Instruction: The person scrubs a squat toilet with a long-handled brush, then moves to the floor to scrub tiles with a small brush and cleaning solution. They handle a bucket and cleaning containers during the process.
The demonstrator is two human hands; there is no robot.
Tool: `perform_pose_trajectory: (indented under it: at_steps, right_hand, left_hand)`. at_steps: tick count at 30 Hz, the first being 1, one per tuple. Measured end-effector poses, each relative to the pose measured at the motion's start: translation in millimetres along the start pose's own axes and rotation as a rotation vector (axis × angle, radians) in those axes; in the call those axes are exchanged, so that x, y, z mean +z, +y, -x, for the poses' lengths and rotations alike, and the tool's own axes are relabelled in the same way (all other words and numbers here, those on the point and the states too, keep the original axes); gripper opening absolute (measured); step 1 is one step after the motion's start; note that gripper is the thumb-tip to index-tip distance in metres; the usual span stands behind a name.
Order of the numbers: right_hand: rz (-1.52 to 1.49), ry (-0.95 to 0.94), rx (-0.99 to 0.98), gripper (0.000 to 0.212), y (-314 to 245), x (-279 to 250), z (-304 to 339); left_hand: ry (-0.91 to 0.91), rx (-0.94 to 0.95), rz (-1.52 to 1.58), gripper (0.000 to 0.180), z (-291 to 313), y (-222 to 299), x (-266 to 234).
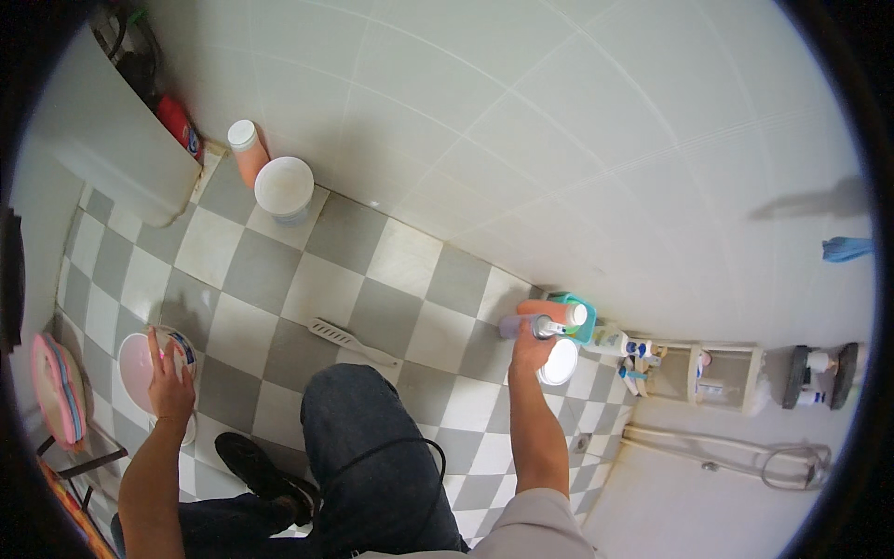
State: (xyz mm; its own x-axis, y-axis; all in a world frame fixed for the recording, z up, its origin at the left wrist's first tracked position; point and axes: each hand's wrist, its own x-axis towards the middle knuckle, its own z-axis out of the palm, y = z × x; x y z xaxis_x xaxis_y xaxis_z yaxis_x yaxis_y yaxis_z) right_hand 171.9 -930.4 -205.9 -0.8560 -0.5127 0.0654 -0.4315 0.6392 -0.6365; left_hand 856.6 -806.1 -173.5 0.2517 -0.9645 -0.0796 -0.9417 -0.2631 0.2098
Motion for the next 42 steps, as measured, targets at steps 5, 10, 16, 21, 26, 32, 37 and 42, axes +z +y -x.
perform_pose_trajectory:
  at_steps: [5,10,16,21,26,32,37,42]
  right_hand:
    - [0.025,0.031,0.094,0.073,20.8,8.8,-33.3]
    - [-0.399,0.036,0.049,0.067,24.0,18.5,-17.9]
    - [-0.102,-0.237,0.081,0.076,-41.3,72.7,95.0]
    - [-0.239,-0.651,-0.889,0.089,-233.2,165.2,215.2]
    - [0.169,-0.690,-0.798,0.114,-352.9,201.6,286.4]
    - [0.160,-0.596,-0.693,0.110,-339.8,234.1,273.8]
    - [0.046,-0.579,-0.711,0.109,-285.6,160.2,245.1]
    - [0.044,-0.519,-0.570,0.115,-137.3,48.2,153.7]
  left_hand:
    - [-0.007,0.009,0.031,0.060,-2.3,9.8,-2.6]
    - [0.003,0.000,-0.008,0.057,-1.0,9.1,-3.5]
    - [0.050,0.049,0.012,0.052,-2.3,7.6,-4.7]
    - [0.048,0.029,-0.033,0.051,-0.3,-2.3,-5.6]
    - [0.018,0.026,-0.070,0.051,-2.5,9.3,-8.9]
    - [-0.033,0.010,-0.013,0.053,-5.1,17.0,-5.8]
    - [0.001,0.036,-0.080,0.054,-3.2,7.8,-11.3]
    - [-0.051,-0.005,-0.077,0.055,-3.3,11.1,-9.2]
